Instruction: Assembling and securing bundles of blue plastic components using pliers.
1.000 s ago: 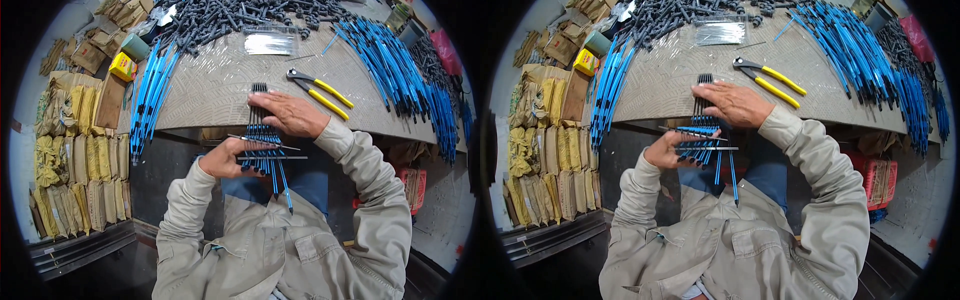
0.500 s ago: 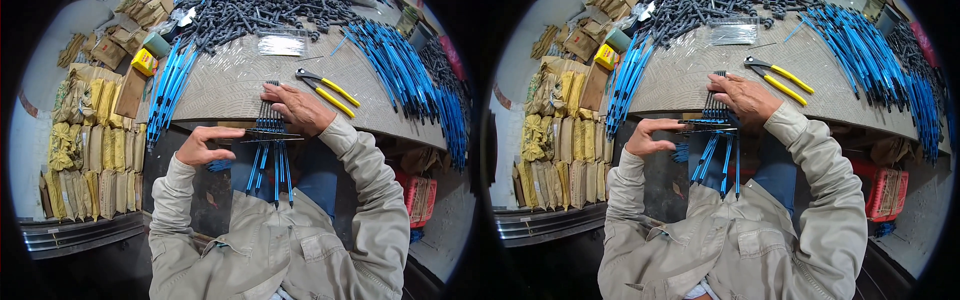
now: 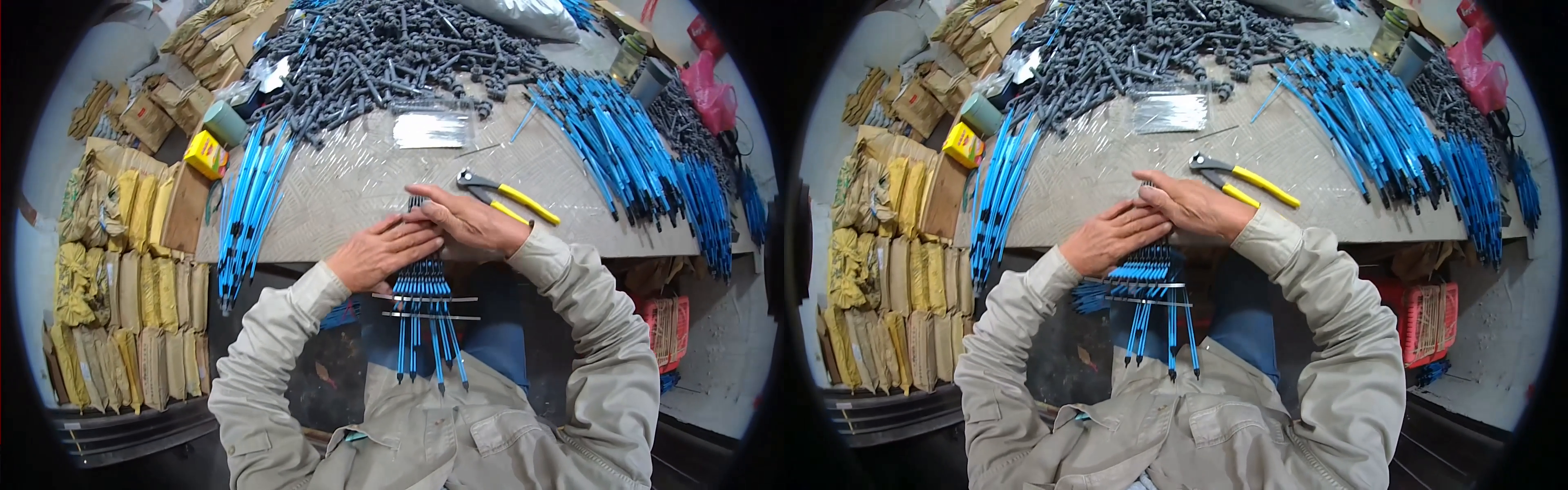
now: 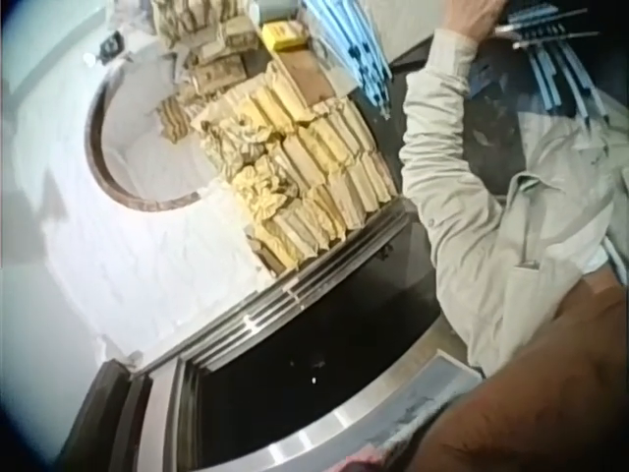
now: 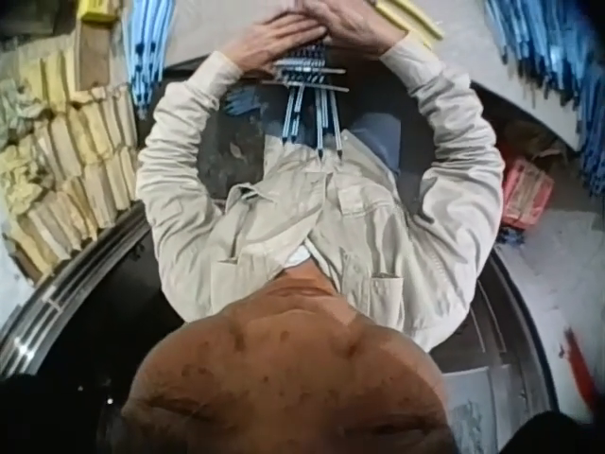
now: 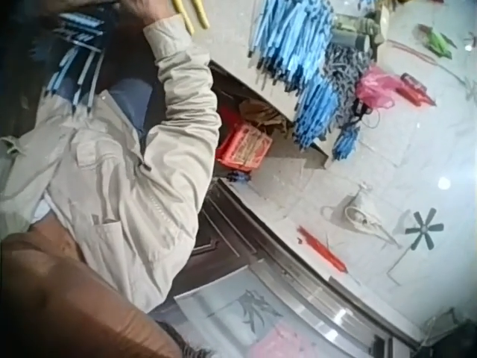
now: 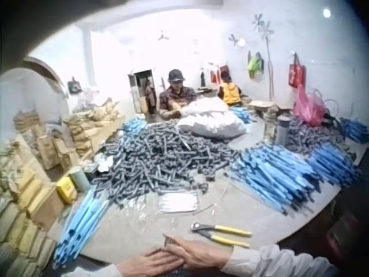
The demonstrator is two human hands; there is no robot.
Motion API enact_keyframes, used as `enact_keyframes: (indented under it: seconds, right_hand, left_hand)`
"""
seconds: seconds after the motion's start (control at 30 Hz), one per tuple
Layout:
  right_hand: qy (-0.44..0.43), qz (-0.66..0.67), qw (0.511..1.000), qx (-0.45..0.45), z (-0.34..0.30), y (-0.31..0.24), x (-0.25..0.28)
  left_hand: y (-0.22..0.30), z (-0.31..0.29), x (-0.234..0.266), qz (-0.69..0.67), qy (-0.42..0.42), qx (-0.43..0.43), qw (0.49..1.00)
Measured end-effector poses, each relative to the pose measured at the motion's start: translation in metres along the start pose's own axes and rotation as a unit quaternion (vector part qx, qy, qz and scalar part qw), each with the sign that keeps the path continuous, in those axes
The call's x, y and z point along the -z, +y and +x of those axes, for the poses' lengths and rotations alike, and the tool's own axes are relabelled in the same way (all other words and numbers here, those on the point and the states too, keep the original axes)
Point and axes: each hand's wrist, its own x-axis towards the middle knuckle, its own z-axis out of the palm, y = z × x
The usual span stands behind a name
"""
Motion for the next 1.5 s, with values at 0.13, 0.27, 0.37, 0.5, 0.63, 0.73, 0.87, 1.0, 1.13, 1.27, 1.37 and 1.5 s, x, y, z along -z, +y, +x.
enact_keyframes:
  seconds: [0.13,0.27,0.37,0.5,0.63,0.73,0.87,1.0,1.13,1.27,1.37,1.5]
  right_hand:
    - [0.054,-0.039,0.996,-0.057,0.057,0.003,0.056]
    - [0.105,-0.343,0.933,-0.037,0.099,0.035,0.085]
    - [0.086,-0.508,0.857,0.022,0.118,0.056,0.087]
    - [0.122,-0.484,0.863,0.080,0.123,0.058,0.087]
    - [0.082,-0.506,0.859,0.022,0.125,0.058,0.089]
    - [0.066,-0.509,0.858,-0.009,0.127,0.053,0.091]
    - [0.058,-0.499,0.863,-0.051,0.124,0.048,0.095]
    - [0.161,-0.463,0.872,0.002,0.107,0.049,0.096]
    - [0.213,-0.324,0.920,0.065,0.051,0.001,0.038]
    - [0.170,-0.208,0.963,0.034,-0.016,0.011,0.007]
    - [0.226,-0.273,0.935,0.034,-0.031,0.024,0.010]
    - [0.230,-0.306,0.924,0.025,-0.029,0.040,0.025]
  left_hand:
    - [0.000,0.004,0.006,-0.041,0.003,-0.004,0.999]
    - [0.003,0.008,0.015,-0.057,0.005,-0.001,0.998]
    - [0.001,0.005,0.017,-0.063,-0.003,0.008,0.998]
    - [0.000,0.003,0.016,-0.114,-0.012,0.010,0.993]
    - [0.000,0.002,0.008,-0.098,0.010,0.010,0.995]
    - [0.001,0.001,0.009,-0.100,0.013,0.011,0.995]
    - [0.002,0.003,0.011,-0.124,0.001,0.010,0.992]
    - [0.002,0.009,0.008,-0.106,0.022,0.000,0.994]
    - [0.001,-0.003,0.006,-0.134,0.016,0.023,0.991]
    - [0.001,0.005,0.009,-0.128,0.013,0.013,0.992]
    - [0.003,0.005,0.009,-0.110,0.010,0.005,0.994]
    - [0.001,0.007,0.006,-0.119,0.007,0.011,0.993]
